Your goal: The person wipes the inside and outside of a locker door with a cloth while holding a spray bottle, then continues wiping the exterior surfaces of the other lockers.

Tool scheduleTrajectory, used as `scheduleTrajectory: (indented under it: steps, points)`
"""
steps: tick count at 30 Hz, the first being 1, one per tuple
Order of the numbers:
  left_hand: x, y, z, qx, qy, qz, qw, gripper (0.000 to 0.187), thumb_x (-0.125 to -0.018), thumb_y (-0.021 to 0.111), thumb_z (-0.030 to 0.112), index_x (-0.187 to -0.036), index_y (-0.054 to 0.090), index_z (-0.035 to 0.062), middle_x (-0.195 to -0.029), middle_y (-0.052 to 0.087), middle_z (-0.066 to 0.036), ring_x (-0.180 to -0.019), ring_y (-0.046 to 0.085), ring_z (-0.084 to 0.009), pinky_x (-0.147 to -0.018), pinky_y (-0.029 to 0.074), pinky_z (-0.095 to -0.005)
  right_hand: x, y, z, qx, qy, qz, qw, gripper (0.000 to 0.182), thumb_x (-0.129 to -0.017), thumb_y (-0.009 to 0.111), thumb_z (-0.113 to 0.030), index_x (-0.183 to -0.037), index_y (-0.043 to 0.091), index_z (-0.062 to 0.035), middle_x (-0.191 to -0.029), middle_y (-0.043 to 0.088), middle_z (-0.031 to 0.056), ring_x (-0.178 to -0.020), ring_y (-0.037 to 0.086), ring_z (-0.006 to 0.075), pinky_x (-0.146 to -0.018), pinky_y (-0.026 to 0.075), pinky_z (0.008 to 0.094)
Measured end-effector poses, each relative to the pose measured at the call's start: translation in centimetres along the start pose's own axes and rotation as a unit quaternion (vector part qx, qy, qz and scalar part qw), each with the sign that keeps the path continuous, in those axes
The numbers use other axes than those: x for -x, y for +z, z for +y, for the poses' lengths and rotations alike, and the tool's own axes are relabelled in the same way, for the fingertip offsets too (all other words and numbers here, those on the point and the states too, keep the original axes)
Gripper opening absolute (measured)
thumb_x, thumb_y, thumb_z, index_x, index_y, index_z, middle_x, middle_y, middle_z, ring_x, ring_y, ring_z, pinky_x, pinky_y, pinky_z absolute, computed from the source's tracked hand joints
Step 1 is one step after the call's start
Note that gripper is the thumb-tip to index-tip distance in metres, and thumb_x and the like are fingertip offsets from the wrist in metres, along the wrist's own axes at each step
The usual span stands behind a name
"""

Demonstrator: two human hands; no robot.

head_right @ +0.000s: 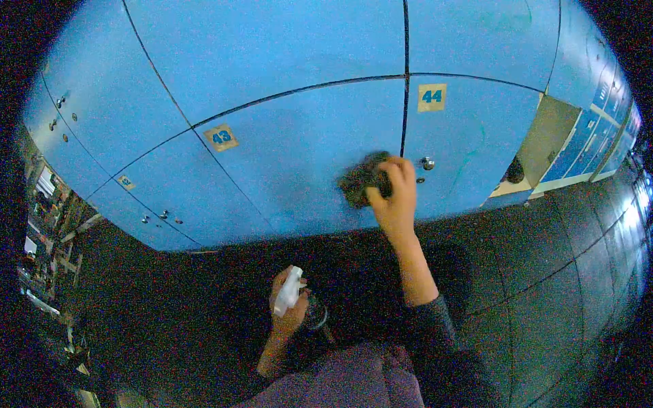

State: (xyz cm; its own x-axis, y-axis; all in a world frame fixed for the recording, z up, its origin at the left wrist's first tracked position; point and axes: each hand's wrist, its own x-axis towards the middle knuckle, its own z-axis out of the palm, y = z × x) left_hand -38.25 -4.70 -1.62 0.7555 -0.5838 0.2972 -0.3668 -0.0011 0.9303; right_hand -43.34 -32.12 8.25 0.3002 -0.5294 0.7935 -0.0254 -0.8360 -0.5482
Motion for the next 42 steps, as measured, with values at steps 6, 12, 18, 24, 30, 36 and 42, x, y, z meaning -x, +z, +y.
scheduleTrajectory:
  steps: [6, 12, 18, 24, 30, 36, 42]
  points:
    - [0.3, -0.3, -1.2, 0.072, -0.004, 0.008, 0.997, 0.058, -0.074, 0.057, -0.004, -0.13, 0.041, 0.0022, -0.108, 0.058, -0.013, -0.096, 0.058, -0.0181, -0.081, 0.048, -0.0282, 4.3, -4.4, 3.5, -0.505, 0.289, 0.104, 0.807, 0.03, -0.087, 0.047, -0.019, -0.112, 0.054, -0.0035, -0.107, 0.058, 0.0111, -0.093, 0.057, 0.0225, -0.085, 0.047, 0.033]
    - [-0.2, 0.2, 0.6, -0.043, 0.019, -0.009, 0.999, 0.058, -0.075, 0.058, -0.002, -0.13, 0.04, 0.0023, -0.107, 0.058, -0.013, -0.096, 0.059, -0.0195, -0.081, 0.048, -0.03, 7.9, -10.5, 7.9, -0.346, 0.239, 0.067, 0.905, 0.043, -0.09, 0.047, -0.035, -0.122, 0.053, -0.0067, -0.125, 0.053, 0.0127, -0.115, 0.049, 0.0294, -0.101, 0.036, 0.0452]
    - [0.3, 1.0, 1.2, -0.018, 0.059, -0.032, 0.998, 0.062, -0.074, 0.059, 0.0, -0.132, 0.038, 0.0042, -0.106, 0.059, -0.013, -0.094, 0.06, -0.0199, -0.079, 0.049, -0.0311, 10.1, -15.6, 8.4, -0.62, 0.208, 0.065, 0.753, 0.045, -0.092, 0.046, -0.035, -0.128, 0.047, -0.0081, -0.13, 0.049, 0.0114, -0.119, 0.045, 0.0283, -0.103, 0.033, 0.0438]
    - [2.6, 0.4, 2.0, 0.044, 0.056, -0.044, 0.996, 0.063, -0.073, 0.056, -0.001, -0.133, 0.038, 0.0041, -0.102, 0.062, -0.013, -0.09, 0.062, -0.0207, -0.078, 0.049, -0.0311, 9.4, -15.4, 4.2, -0.673, 0.183, 0.021, 0.716, 0.047, -0.093, 0.045, -0.037, -0.129, 0.045, -0.0082, -0.13, 0.047, 0.0114, -0.117, 0.046, 0.0291, -0.102, 0.035, 0.0432]
    - [5.0, 0.3, 4.9, -0.009, 0.148, -0.048, 0.988, 0.066, -0.071, 0.052, -0.006, -0.135, 0.038, 0.0035, -0.096, 0.063, -0.01, -0.084, 0.061, -0.0164, -0.077, 0.048, -0.0295, 9.4, -15.2, -4.2, -0.761, 0.245, -0.003, 0.601, 0.051, -0.093, 0.04, -0.043, -0.13, 0.045, -0.0078, -0.13, 0.047, 0.0154, -0.117, 0.046, 0.0329, -0.1, 0.038, 0.0483]
    - [6.2, -0.8, 10.5, 0.051, 0.158, -0.069, 0.984, 0.07, -0.069, 0.048, -0.012, -0.137, 0.033, -0.0004, -0.086, 0.06, -0.006, -0.079, 0.058, -0.0142, -0.08, 0.047, -0.0285, 12.3, -16.9, -8.7, -0.547, 0.298, -0.089, 0.778, 0.051, -0.094, 0.032, -0.043, -0.129, 0.045, -0.0084, -0.13, 0.047, 0.0164, -0.119, 0.045, 0.0334, -0.1, 0.037, 0.0501]
    - [3.8, -2.6, 18.3, 0.285, 0.276, -0.112, 0.911, 0.071, -0.072, 0.046, -0.013, -0.139, 0.024, -0.0071, -0.087, 0.052, -0.007, -0.083, 0.052, -0.016, -0.08, 0.046, -0.0339, 12.5, -16.5, -11.6, -0.072, 0.226, -0.181, 0.954, 0.048, -0.091, 0.04, -0.04, -0.129, 0.046, -0.0103, -0.129, 0.049, 0.0133, -0.12, 0.044, 0.0299, -0.104, 0.032, 0.0473]
